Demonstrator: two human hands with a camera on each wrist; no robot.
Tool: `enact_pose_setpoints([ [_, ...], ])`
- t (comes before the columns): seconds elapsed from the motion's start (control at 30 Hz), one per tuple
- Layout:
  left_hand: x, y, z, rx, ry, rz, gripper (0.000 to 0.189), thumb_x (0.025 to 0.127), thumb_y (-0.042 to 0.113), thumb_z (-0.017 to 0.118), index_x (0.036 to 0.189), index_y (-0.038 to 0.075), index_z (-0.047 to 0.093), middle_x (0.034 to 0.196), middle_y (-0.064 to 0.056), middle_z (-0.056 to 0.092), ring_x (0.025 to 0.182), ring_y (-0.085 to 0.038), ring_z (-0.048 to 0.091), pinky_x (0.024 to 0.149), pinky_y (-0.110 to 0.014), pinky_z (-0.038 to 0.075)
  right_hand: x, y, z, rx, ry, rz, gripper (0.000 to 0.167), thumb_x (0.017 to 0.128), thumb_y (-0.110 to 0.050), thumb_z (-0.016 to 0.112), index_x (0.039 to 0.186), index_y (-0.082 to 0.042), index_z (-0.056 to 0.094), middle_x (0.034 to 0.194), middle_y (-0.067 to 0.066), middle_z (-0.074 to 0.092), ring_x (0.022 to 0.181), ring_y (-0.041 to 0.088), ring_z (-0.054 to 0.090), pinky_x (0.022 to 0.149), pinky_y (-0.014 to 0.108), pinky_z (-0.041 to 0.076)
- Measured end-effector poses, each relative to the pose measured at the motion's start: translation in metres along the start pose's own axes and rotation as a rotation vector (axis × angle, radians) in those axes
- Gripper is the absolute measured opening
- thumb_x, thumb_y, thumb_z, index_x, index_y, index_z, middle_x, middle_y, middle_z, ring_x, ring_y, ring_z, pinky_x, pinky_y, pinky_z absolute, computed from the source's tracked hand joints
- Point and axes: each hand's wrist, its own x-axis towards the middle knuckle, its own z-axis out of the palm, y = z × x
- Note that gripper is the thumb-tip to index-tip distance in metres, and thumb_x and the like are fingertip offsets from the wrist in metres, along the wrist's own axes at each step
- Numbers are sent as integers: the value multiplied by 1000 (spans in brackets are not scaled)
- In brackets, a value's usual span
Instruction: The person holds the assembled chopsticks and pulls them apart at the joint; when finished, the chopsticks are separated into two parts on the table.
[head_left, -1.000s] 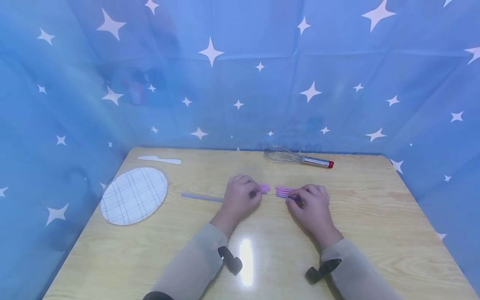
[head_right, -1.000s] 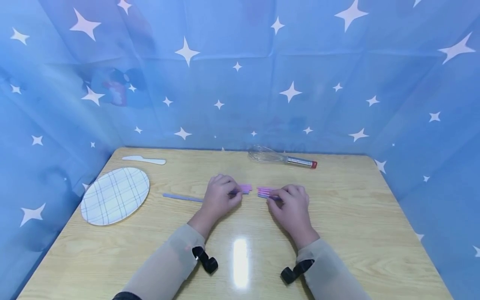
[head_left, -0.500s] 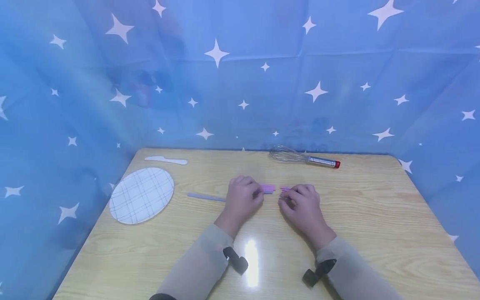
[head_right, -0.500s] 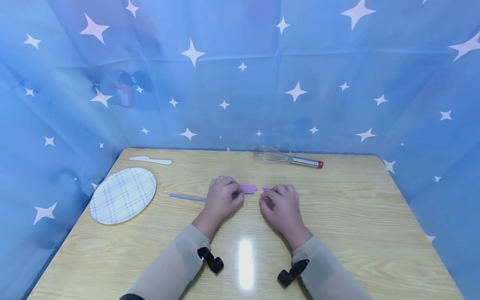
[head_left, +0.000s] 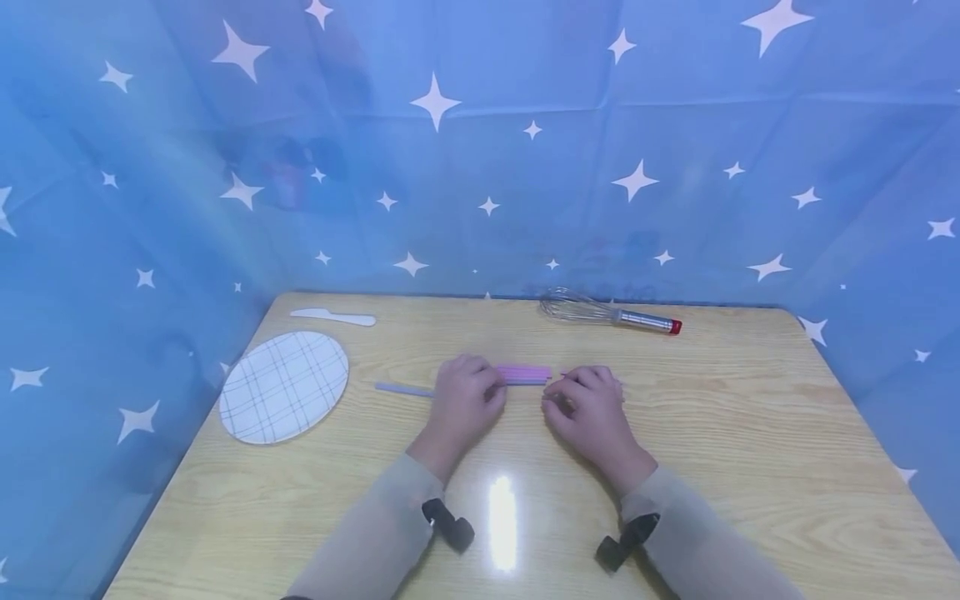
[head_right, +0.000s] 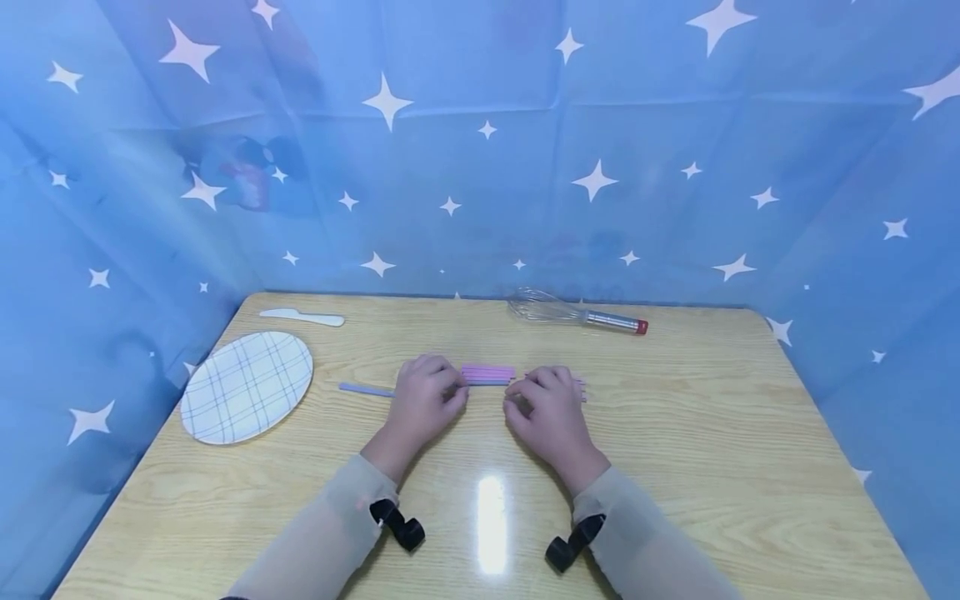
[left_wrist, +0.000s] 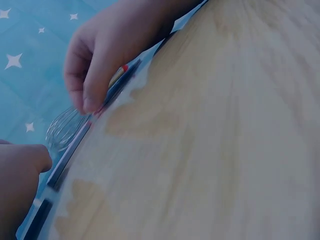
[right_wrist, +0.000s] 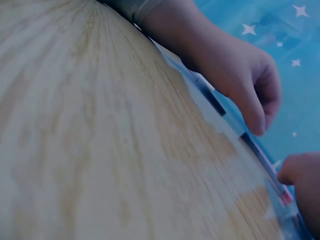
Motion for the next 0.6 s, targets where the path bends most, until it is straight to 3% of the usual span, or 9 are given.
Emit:
enact_pose_setpoints([
  [0.27, -19, -30, -28, 13, 0, -58, 5, 89, 15, 78, 85, 16, 80, 90, 1, 72, 89, -23, 67, 88, -46, 52, 7, -12, 17, 14, -38, -37, 7, 86, -13, 81, 93, -15, 81, 96, 3, 71, 99, 33, 58, 93, 52, 41],
  [0.43, -33, -51, -44, 23, 2, -132, 4, 86, 19, 83, 86, 18, 79, 93, 4, 73, 93, -21, 68, 93, -46, 50, 15, -28, 30, 35, -80, -35, 6, 87, -17, 79, 93, -17, 81, 98, 0, 70, 102, 30, 55, 95, 52, 39],
  [0.6, -45, -65, -59, -19, -14, -180, 20, 83, 31, 87, 95, 17, 81, 101, 3, 74, 100, -23, 65, 97, -52, 44, 26, -46, 45, 53, -99, -50, 7, 87, -16, 81, 93, -18, 81, 101, 0, 71, 104, 30, 55, 97, 53, 38],
])
